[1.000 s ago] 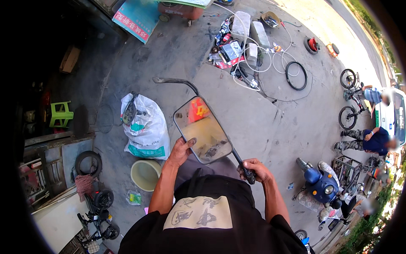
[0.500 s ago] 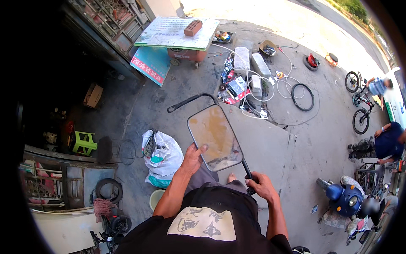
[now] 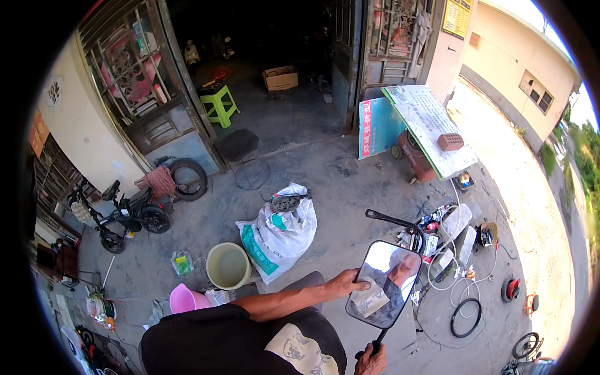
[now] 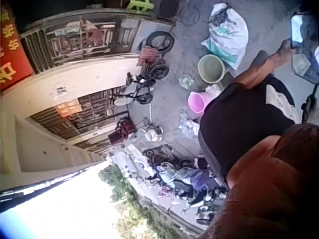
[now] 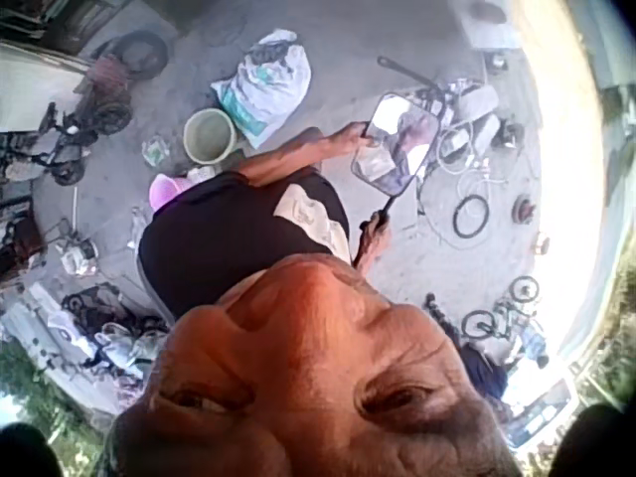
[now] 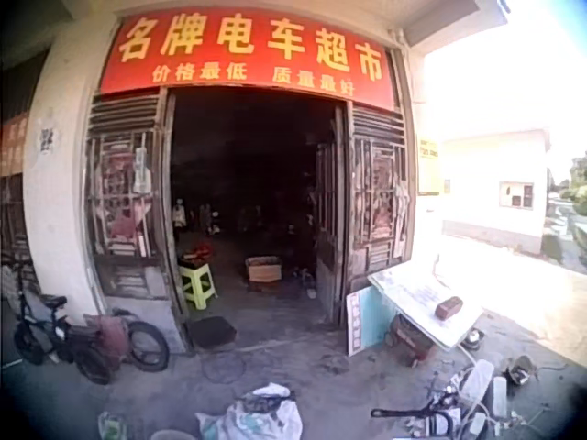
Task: The person holds a replacement side-view mirror and aligns it with the mounting points on the driver-side door of a white truck. They position the mirror against the frame while a person inside the truck assists by holding the assembly from the interior.
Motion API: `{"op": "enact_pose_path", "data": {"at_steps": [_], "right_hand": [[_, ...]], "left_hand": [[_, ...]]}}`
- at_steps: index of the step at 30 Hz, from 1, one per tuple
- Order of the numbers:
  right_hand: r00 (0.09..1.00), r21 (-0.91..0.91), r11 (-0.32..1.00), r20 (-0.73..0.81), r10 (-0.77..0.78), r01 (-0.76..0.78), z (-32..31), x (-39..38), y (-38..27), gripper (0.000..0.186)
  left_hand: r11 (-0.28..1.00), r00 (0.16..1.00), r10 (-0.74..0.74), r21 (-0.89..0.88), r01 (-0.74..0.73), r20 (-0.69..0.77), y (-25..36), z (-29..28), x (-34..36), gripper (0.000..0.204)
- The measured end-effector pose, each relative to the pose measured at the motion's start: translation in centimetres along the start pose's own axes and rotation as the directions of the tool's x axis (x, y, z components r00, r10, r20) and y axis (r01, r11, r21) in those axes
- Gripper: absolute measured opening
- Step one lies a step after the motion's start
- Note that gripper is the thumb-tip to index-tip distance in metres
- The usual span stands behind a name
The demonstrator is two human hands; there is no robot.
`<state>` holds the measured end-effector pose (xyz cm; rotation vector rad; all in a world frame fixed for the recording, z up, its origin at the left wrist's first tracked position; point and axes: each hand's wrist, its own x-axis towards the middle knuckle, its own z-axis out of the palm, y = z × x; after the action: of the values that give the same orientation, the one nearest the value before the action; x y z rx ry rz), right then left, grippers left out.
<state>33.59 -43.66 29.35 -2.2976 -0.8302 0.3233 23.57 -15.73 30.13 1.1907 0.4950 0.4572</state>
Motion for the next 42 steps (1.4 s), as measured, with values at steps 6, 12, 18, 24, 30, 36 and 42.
{"op": "enact_pose_path", "data": {"at_steps": [6,12,18,24,30,36,42], "right_hand": [[0.999,0.009,1.0,0.035,-0.009,0.009,-0.3,1.4,-2.7,0.017],[0.991,0.046,0.992,0.047,-0.122,0.12,-0.4,2.2,-2.1,0.02],[0.993,0.046,0.998,0.112,-0.038,0.033,-1.9,1.8,-2.3,0.021],[0.986,0.113,0.98,0.012,0.165,-0.165,-3.5,-1.4,-2.1,0.022],[0.977,0.195,0.963,-0.067,0.203,-0.187,-3.2,-4.5,3.5,0.025],[0.959,0.164,0.959,-0.122,0.254,-0.233,-5.0,-6.7,1.0,0.026],[0.963,0.084,0.978,-0.176,0.202,-0.19,-4.9,-6.2,-0.9,0.025]], "left_hand": [[0.989,0.992,0.093,-0.107,-0.101,-0.079,0.8,-0.7,-1.3,0.041],[0.998,0.988,0.052,-0.013,-0.055,-0.144,1.2,-0.9,-2.0,0.042],[0.993,0.981,0.117,-0.007,-0.119,-0.156,-0.2,0.2,-1.4,0.043],[0.989,0.997,0.083,0.122,-0.083,0.004,1.1,4.3,0.5,0.049],[0.978,0.985,0.134,0.143,-0.149,0.106,1.0,8.3,0.5,0.048],[0.993,0.975,-0.003,0.118,-0.023,0.221,1.2,9.8,-0.4,0.045],[0.986,0.976,-0.021,0.168,-0.016,0.218,-0.1,8.8,-0.4,0.039]]}}
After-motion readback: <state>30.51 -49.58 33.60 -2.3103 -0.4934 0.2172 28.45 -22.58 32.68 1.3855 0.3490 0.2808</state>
